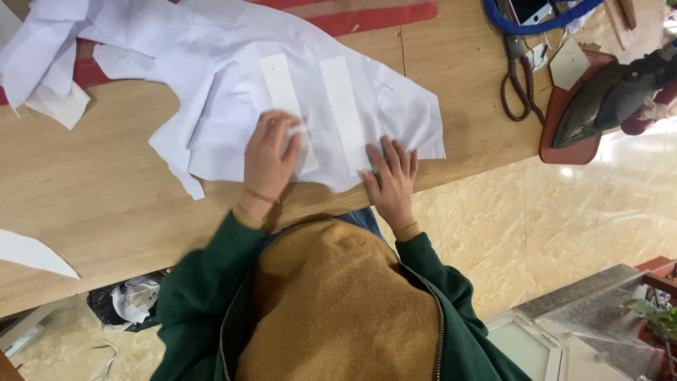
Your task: Smoothing out white fabric on a table and cutting out pattern pieces using scissors.
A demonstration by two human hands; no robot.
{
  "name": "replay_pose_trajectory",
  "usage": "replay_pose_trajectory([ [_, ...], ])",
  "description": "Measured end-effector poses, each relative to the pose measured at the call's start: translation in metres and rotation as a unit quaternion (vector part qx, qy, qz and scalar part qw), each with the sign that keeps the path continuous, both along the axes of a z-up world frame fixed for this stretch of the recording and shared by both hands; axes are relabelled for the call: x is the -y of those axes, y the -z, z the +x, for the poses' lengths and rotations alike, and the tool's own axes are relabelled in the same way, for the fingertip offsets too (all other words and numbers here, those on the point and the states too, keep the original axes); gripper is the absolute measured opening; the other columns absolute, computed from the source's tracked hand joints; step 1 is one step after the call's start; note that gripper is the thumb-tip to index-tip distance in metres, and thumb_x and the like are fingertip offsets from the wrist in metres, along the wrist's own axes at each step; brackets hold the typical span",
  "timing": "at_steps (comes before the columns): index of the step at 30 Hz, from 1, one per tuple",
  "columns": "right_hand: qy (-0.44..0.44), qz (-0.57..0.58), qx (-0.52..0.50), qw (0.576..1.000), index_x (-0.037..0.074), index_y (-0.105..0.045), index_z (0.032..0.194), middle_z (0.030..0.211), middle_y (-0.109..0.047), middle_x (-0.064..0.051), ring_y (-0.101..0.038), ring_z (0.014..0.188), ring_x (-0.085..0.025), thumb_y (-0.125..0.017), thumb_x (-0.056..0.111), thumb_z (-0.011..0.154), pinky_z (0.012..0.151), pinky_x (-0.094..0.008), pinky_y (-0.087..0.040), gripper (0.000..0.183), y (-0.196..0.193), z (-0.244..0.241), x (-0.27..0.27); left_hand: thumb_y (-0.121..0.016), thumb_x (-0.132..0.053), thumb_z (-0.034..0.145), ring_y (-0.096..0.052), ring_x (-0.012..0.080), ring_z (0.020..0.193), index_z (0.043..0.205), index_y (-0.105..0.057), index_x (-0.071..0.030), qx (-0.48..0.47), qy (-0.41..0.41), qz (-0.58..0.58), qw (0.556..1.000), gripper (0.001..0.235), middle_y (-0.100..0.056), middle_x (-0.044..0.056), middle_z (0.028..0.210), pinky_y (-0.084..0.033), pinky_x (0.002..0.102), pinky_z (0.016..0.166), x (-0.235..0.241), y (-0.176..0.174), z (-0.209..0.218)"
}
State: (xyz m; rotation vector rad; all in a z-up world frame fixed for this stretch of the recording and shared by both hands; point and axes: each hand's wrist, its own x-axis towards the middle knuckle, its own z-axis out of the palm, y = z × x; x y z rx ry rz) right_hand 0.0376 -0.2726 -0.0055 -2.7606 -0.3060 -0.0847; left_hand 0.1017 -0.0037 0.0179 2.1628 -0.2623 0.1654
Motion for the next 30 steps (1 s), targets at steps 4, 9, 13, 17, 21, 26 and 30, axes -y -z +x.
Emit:
replay_pose_trajectory([
  [4, 0.023, 0.009, -0.021, 0.999, 0.021, -0.055, 0.148, 0.164, -0.039, -0.008, -0.028, 0.155, -0.029, -0.044, 0.045, 0.108, 0.126, -0.058, 0.0, 0.047, 0.007, 0.003, 0.013, -0.062, -0.011, 0.097, -0.056, 0.0337, 0.127, 0.114, -0.07, -0.013, 0.107, 0.068, 0.194, 0.973, 0.019, -0.066, 0.005, 0.123, -0.043, 0.049, 0.091, -0.016, 0.024, 0.062],
  [9, 0.071, 0.024, -0.031, 0.997, 0.021, -0.057, 0.146, 0.165, -0.035, -0.009, -0.02, 0.157, -0.035, -0.046, 0.045, 0.108, 0.125, -0.062, 0.005, 0.046, 0.001, 0.02, 0.021, -0.076, -0.021, 0.094, -0.037, 0.036, 0.151, 0.126, -0.076, -0.021, 0.118, 0.173, 0.354, 0.912, 0.032, -0.068, 0.006, 0.143, -0.019, 0.064, 0.118, -0.039, 0.048, 0.137],
  [13, 0.106, 0.02, -0.046, 0.993, 0.022, -0.052, 0.151, 0.167, -0.031, -0.008, -0.014, 0.158, -0.035, -0.046, 0.044, 0.109, 0.123, -0.064, 0.006, 0.048, 0.003, 0.028, 0.021, -0.082, -0.023, 0.082, -0.052, 0.0306, 0.122, 0.116, -0.08, -0.019, 0.155, 0.177, 0.3, 0.924, 0.034, -0.067, 0.01, 0.123, -0.041, 0.049, 0.099, -0.039, 0.06, 0.161],
  [17, 0.113, 0.014, -0.054, 0.992, 0.025, -0.044, 0.158, 0.17, -0.022, -0.006, -0.009, 0.16, -0.034, -0.042, 0.04, 0.113, 0.125, -0.062, 0.007, 0.048, 0.007, 0.034, 0.034, -0.084, -0.019, 0.083, -0.05, 0.0316, 0.118, 0.112, -0.08, -0.021, 0.123, 0.204, 0.285, 0.929, 0.029, -0.06, 0.009, 0.123, -0.043, 0.049, 0.095, -0.039, 0.057, 0.16],
  [21, 0.13, 0.026, -0.027, 0.991, 0.023, -0.041, 0.16, 0.171, -0.018, -0.012, -0.007, 0.16, -0.037, -0.042, 0.038, 0.115, 0.127, -0.06, 0.007, 0.048, 0.008, 0.042, 0.048, -0.082, -0.021, 0.087, -0.048, 0.033, 0.12, 0.121, -0.078, -0.025, 0.092, 0.244, 0.274, 0.926, 0.034, -0.057, 0.011, 0.127, -0.041, 0.049, 0.096, -0.038, 0.053, 0.162],
  [26, 0.124, 0.051, 0.062, 0.989, 0.014, -0.056, 0.132, 0.137, -0.052, -0.013, -0.043, 0.129, -0.033, -0.05, 0.026, 0.107, 0.111, -0.053, -0.03, 0.028, -0.011, 0.038, 0.006, -0.081, -0.024, 0.085, -0.044, 0.0325, 0.12, 0.113, -0.078, -0.029, 0.085, 0.28, 0.281, 0.914, 0.029, -0.059, 0.006, 0.123, -0.041, 0.049, 0.097, -0.035, 0.057, 0.166],
  [30, 0.045, 0.087, 0.055, 0.994, 0.016, -0.062, 0.108, 0.107, -0.065, -0.006, -0.057, 0.098, -0.027, -0.064, 0.03, 0.098, 0.085, -0.041, -0.039, 0.018, -0.005, 0.023, -0.04, -0.084, -0.034, 0.08, -0.051, 0.0277, 0.118, 0.093, -0.075, -0.028, 0.106, 0.269, 0.344, 0.893, 0.017, -0.07, 0.0, 0.115, -0.042, 0.044, 0.091, -0.034, 0.061, 0.17],
])
